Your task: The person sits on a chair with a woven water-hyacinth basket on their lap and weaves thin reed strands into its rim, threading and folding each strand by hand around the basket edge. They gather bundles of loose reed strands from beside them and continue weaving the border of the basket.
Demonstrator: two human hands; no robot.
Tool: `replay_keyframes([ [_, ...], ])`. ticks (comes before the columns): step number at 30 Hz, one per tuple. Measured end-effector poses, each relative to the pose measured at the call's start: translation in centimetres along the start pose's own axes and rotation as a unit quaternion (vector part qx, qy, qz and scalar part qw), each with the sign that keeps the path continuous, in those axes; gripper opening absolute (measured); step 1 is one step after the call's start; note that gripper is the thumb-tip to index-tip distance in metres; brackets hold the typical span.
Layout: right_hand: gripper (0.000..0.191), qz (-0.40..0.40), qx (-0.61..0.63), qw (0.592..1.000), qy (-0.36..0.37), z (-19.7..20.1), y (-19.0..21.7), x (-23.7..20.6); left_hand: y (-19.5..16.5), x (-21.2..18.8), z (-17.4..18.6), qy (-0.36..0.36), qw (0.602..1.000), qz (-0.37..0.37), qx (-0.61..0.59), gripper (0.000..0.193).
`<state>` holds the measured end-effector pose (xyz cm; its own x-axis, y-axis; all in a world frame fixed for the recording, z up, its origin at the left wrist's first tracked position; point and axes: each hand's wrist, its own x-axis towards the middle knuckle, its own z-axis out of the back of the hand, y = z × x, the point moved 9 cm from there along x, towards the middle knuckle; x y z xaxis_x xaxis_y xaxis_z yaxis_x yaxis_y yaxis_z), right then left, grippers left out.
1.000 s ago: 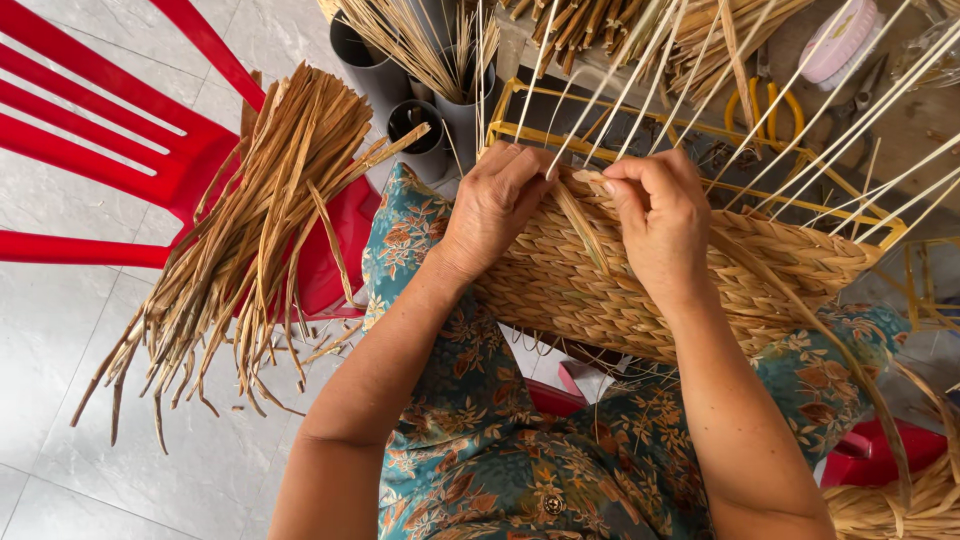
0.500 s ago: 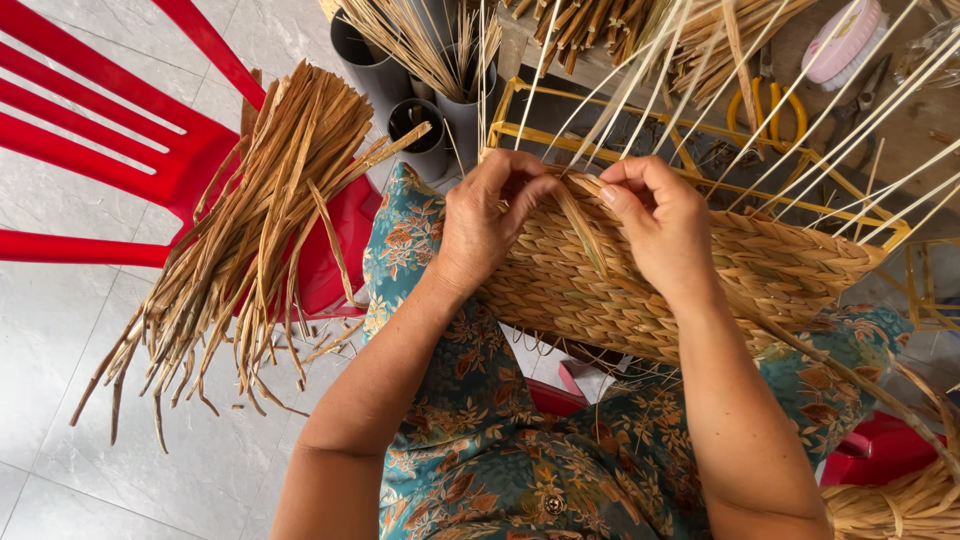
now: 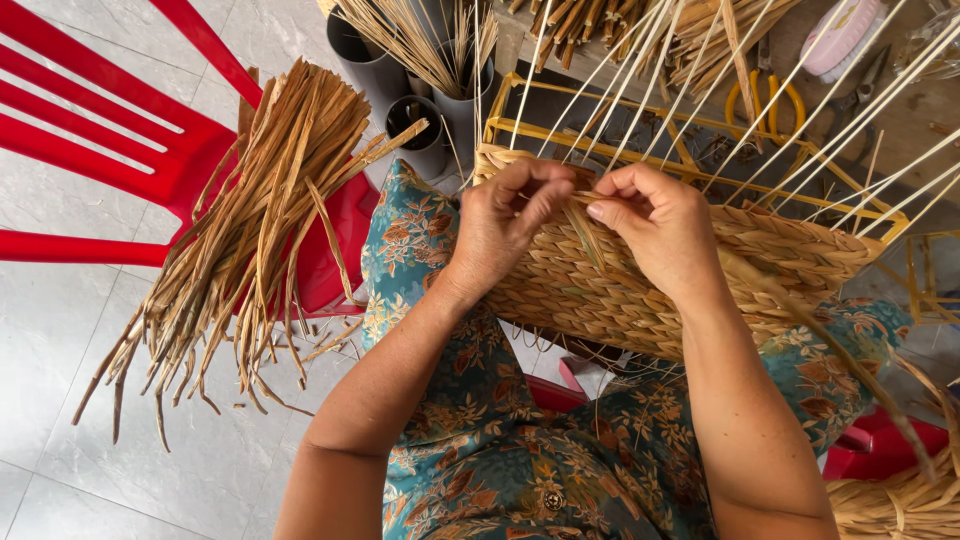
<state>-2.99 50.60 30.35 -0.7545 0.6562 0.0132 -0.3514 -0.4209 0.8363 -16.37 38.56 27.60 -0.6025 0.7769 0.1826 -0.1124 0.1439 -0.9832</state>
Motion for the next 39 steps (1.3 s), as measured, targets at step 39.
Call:
replay_keyframes([
  [39,0.020,0.222,-0.306,0.906,-0.192,-1.7,4.4,-0.5,-2.9,4.5,0.2,0.079,0.950,-0.146,0.264,0.020],
])
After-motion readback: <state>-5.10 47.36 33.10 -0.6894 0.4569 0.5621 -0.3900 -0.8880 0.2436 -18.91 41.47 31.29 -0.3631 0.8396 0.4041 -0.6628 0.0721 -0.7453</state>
